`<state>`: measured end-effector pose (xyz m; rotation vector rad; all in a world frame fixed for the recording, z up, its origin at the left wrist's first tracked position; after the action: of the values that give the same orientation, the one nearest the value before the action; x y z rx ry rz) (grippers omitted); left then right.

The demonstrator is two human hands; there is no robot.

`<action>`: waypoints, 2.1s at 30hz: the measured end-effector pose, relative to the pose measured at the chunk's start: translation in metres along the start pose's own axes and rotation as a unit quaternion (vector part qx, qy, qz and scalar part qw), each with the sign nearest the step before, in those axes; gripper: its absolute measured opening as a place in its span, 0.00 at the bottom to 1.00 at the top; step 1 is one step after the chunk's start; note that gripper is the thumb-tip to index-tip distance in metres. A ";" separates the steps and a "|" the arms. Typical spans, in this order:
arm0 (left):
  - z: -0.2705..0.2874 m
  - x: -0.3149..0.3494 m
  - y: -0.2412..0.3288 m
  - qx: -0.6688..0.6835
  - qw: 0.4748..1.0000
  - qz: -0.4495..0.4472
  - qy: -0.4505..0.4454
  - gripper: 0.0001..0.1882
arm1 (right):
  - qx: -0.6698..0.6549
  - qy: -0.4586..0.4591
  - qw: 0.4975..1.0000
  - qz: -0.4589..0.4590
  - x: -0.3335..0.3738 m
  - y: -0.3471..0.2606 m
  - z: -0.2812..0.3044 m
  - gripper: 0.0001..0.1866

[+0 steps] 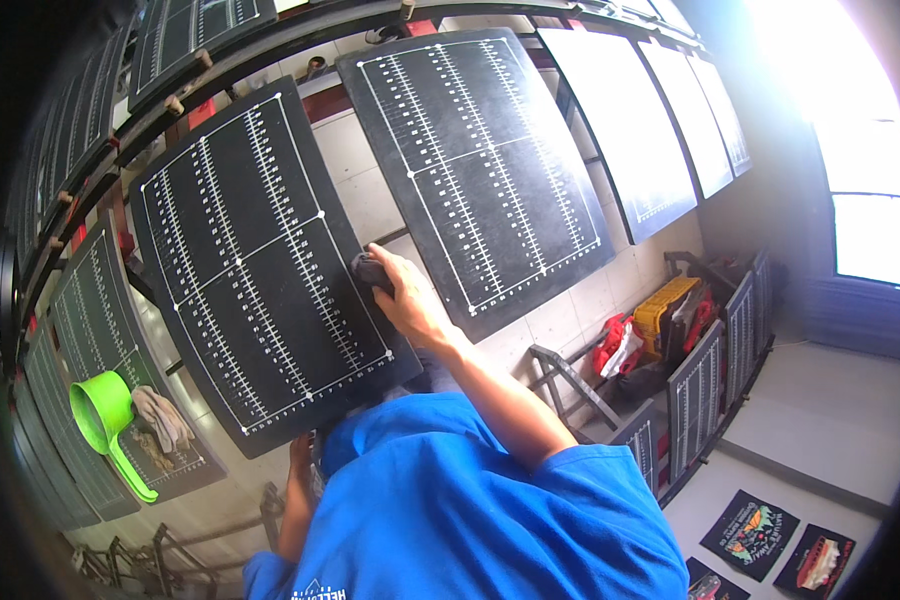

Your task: The person scrubs a large black printing plate with a cloth, then walks to the floor to wipe it with the same cloth. They return to the plate, pour liquid from a green scoop onto it, and scrub the surface again with the cloth.

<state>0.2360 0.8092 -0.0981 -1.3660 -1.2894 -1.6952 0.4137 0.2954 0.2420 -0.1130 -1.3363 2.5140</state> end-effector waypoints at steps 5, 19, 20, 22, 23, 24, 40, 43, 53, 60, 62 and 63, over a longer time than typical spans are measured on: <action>0.004 0.039 -0.023 0.081 0.995 -0.016 0.051 0.25 | 0.103 0.356 0.926 -0.073 0.000 0.108 0.221 0.13; -0.055 0.106 -0.043 0.036 0.997 -0.029 0.054 0.22 | -0.039 0.370 0.922 -0.107 -0.076 0.162 0.271 0.16; -0.063 0.115 -0.031 -0.016 0.997 -0.057 0.044 0.22 | 0.043 0.358 0.919 -0.161 -0.091 0.177 0.267 0.16; -0.086 0.141 0.017 -0.134 0.985 -0.106 0.020 0.22 | 0.095 0.325 0.919 -0.200 -0.120 0.171 0.238 0.16; -0.096 0.147 0.029 -0.187 0.974 -0.129 0.012 0.22 | 0.061 0.297 0.936 -0.180 -0.140 0.132 0.208 0.16; -0.092 0.139 0.030 -0.206 0.973 -0.098 0.018 0.23 | 0.111 0.180 0.976 -0.051 -0.165 0.083 0.142 0.17; -0.107 0.118 0.033 -0.085 0.996 -0.021 0.035 0.24 | 0.049 0.034 0.989 0.133 -0.215 0.058 0.048 0.24; -0.118 0.120 0.025 -0.062 0.997 -0.014 0.043 0.24 | -0.287 -0.199 0.934 0.083 -0.216 0.000 0.030 0.27; -0.128 0.112 0.024 -0.064 0.998 0.018 0.018 0.25 | 0.266 0.450 0.821 -0.229 -0.314 0.264 0.356 0.25; -0.115 0.125 0.014 -0.085 0.996 0.015 0.020 0.26 | 0.094 0.246 0.948 0.181 -0.363 0.045 0.099 0.23; -0.103 0.125 0.017 -0.098 0.995 0.005 0.017 0.26 | 0.045 0.179 0.965 0.187 -0.346 0.029 0.064 0.25; -0.097 0.124 0.017 -0.104 0.995 0.001 0.015 0.27 | 0.067 0.139 0.974 0.167 -0.336 0.029 0.057 0.25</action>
<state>0.1798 0.7274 0.0254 -1.4518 -1.1194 -1.8828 0.7162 0.1372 0.2279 -0.6866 -1.1066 2.7187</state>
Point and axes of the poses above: each hand's wrist, its own x-axis away from the middle knuckle, its own z-axis out of the back of the hand, y = z × x, the point moved 10 cm from there along -x, towards the middle knuckle, and after that the axes turned 8 degrees about -y, right-handed, at the moved point
